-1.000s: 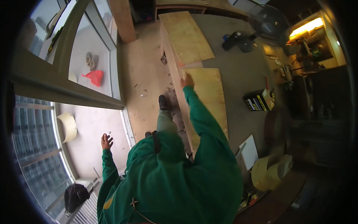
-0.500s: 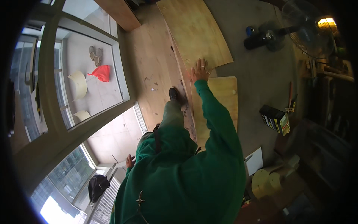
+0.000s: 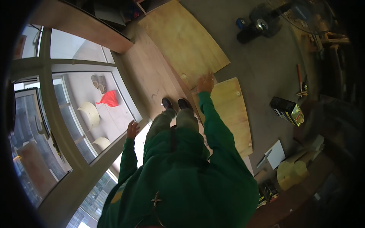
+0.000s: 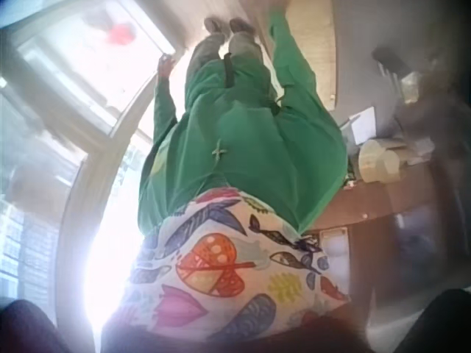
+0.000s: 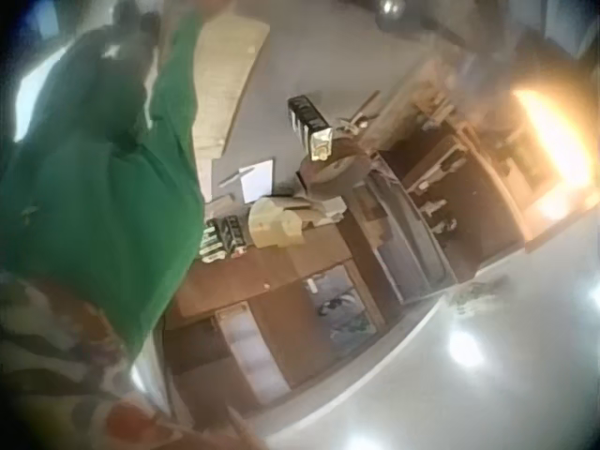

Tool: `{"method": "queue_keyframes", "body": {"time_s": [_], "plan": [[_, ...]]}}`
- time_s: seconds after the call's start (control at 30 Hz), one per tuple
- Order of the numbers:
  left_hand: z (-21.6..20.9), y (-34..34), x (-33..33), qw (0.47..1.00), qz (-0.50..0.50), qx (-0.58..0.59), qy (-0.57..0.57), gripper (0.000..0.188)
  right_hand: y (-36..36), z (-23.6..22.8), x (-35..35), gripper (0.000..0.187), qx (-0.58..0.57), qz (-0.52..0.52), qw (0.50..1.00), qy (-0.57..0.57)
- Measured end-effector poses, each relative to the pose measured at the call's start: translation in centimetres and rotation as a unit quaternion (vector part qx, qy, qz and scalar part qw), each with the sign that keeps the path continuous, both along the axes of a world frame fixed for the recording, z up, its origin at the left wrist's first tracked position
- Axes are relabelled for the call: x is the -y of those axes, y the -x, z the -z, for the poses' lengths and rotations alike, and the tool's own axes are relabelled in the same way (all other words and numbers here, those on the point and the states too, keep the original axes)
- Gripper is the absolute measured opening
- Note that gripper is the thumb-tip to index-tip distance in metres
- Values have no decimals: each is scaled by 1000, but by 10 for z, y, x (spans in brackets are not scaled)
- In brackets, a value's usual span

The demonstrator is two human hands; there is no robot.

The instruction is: The person pours adhesive from a can onto a curved white panel and spreads it across the surface with a small red tool. The person then moves several wooden boards on a table and marks one with a pencil before picking up the curved panel again.

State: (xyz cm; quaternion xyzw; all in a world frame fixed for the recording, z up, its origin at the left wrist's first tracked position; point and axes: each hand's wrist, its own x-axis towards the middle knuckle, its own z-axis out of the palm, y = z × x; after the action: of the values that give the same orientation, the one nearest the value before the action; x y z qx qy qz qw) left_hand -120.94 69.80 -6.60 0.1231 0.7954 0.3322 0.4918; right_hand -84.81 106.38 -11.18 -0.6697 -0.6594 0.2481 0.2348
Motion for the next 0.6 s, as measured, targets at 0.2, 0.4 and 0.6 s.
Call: {"method": "queue_keyframes", "body": {"time_s": [0.2, 0.4, 0.6], "plan": [[52, 76, -210, 802, 447, -357, -171, 50, 24, 0, -2, 67, -182, 202, 962, 10], [97, 149, -479, 847, 366, -287, -258, 27, 49, 58, -19, 63, -192, 443, 874, 52], [157, 225, -721, 531, 593, -568, -206, 28, 53, 145, -32, 68, 90, 403, 880, 235]]}}
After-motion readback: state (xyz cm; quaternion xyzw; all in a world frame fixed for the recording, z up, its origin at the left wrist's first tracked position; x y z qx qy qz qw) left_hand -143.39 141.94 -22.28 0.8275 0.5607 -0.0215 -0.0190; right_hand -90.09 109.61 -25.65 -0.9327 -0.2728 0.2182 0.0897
